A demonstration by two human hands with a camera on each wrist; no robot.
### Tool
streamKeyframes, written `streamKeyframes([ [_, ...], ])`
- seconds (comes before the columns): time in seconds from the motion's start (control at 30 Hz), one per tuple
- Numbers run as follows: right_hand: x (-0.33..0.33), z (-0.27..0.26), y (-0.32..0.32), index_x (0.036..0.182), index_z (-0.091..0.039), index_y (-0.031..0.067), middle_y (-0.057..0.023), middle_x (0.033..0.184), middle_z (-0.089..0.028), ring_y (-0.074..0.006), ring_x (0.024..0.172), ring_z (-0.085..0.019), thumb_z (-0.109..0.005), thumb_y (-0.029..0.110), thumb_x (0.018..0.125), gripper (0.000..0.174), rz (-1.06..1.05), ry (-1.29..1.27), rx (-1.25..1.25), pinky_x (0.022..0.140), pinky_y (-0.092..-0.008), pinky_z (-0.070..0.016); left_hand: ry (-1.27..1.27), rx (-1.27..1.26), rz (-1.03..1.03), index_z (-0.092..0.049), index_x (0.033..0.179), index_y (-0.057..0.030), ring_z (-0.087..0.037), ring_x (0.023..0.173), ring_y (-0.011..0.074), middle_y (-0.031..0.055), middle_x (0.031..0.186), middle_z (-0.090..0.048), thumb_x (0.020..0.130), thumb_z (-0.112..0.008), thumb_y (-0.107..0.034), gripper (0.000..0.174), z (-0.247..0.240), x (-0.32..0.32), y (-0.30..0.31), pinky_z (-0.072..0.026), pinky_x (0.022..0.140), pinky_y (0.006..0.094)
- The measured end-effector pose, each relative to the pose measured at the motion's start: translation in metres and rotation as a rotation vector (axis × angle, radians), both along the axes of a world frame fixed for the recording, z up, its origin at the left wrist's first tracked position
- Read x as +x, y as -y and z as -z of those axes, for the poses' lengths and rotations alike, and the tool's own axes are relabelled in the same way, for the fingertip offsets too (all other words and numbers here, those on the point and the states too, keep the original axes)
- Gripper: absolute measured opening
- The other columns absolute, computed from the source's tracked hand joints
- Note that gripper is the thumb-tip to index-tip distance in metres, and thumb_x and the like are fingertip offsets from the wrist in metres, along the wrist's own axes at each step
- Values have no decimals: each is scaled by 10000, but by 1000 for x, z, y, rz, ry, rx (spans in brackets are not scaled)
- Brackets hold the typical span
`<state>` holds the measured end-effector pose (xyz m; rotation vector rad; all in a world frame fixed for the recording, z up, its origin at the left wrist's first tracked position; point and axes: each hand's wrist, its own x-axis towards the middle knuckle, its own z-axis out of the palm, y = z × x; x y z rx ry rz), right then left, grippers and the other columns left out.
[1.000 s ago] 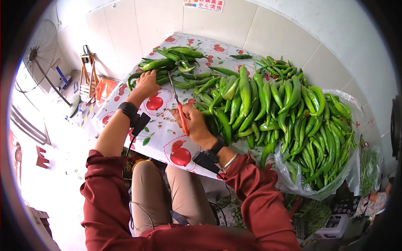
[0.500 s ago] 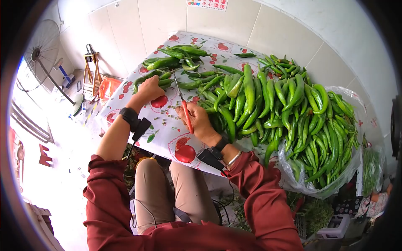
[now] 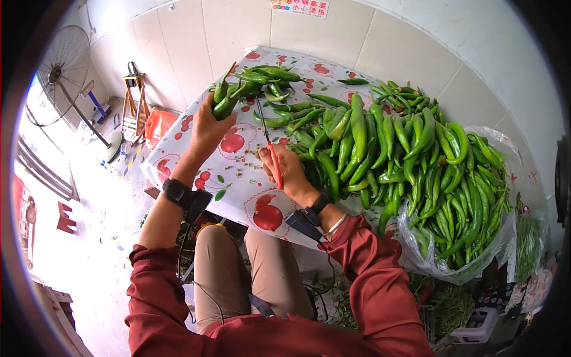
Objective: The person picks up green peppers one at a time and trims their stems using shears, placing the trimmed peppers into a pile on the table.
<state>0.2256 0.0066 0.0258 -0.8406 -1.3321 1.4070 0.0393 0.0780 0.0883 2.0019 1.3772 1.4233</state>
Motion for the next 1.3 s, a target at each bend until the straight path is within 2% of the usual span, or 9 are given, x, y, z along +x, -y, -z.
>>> streamKeyframes([
  [0.07, -1, 4, -2, 859, -551, 42, 49, 674, -471, -42, 569, -388, -555, 239, 908, 203, -9, 84, 28, 490, -203, -328, 34, 47, 20, -527, 1059, -9, -567, 720, 158, 79, 828, -613, 713, -687, -154, 407, -5, 2, 7, -467, 689, 298],
  [0.17, -4, 2, -1, 903, -549, 39, 35, 748, -487, -39, 604, -408, -542, 259, 914, 220, -31, -7, 168, 521, -185, -357, 137, 135, 104, -542, 1012, -4, -548, 706, 122, 29, 804, -596, 729, -705, -168, 365, -11, 3, 12, -458, 661, 273],
  [0.23, -4, 0, -3, 1026, -528, 23, 45, 658, -412, -44, 587, -388, -510, 480, 892, 477, -52, 102, 276, 536, -178, -346, 281, -98, 352, -562, 948, -13, -508, 664, 81, -6, 757, -558, 747, -733, -235, 345, -15, -3, 14, -430, 602, 237],
  [0.27, -4, -1, -3, 1026, -528, 23, 45, 658, -412, -44, 587, -388, -510, 480, 892, 477, -52, 101, 273, 536, -178, -346, 281, -101, 352, -562, 948, -13, -508, 664, 81, -6, 757, -558, 747, -733, -235, 345, -17, -10, 15, -430, 602, 237],
  [0.33, -3, -3, -1, 1020, -529, 4, 45, 646, -399, -58, 582, -386, -468, 525, 893, 540, -107, 65, 196, 559, -202, -373, 245, -384, 446, -545, 999, -16, -510, 670, 71, 12, 791, -560, 785, -709, -270, 371, -19, -22, 18, -431, 607, 209],
  [0.37, -3, -5, 0, 1020, -529, 4, 45, 646, -399, -58, 582, -386, -468, 525, 893, 540, -108, 62, 194, 559, -202, -373, 329, -366, 464, -566, 866, -32, -441, 589, 59, -21, 653, -485, 779, -707, -376, 382, -15, -21, 21, -368, 518, 219],
  [0.67, -3, -10, 4, 1026, -537, 4, 55, 596, -341, -57, 551, -352, -449, 559, 884, 579, -228, 86, 111, 571, -221, -393, 574, -643, 659, -534, 942, -26, -476, 574, 96, 7, 682, -499, 800, -677, -393, 418, 8, -37, 28, -404, 522, 230],
  [0.9, -2, -12, 6, 1034, -535, 13, 58, 603, -337, -51, 557, -349, -477, 579, 863, 595, -249, 97, 73, 577, -218, -376, 592, -702, 706, -499, 969, -50, -449, 595, 91, 4, 718, -468, 786, -698, -358, 410, 7, -32, 34, -376, 522, 225],
  [1.3, -1, -14, 6, 1022, -536, 17, 60, 602, -334, -50, 556, -342, -477, 548, 879, 553, -246, 99, 36, 575, -222, -367, 466, -671, 678, -531, 987, -41, -478, 613, 76, 1, 768, -530, 783, -705, -338, 400, 7, -26, 37, -421, 539, 231],
])
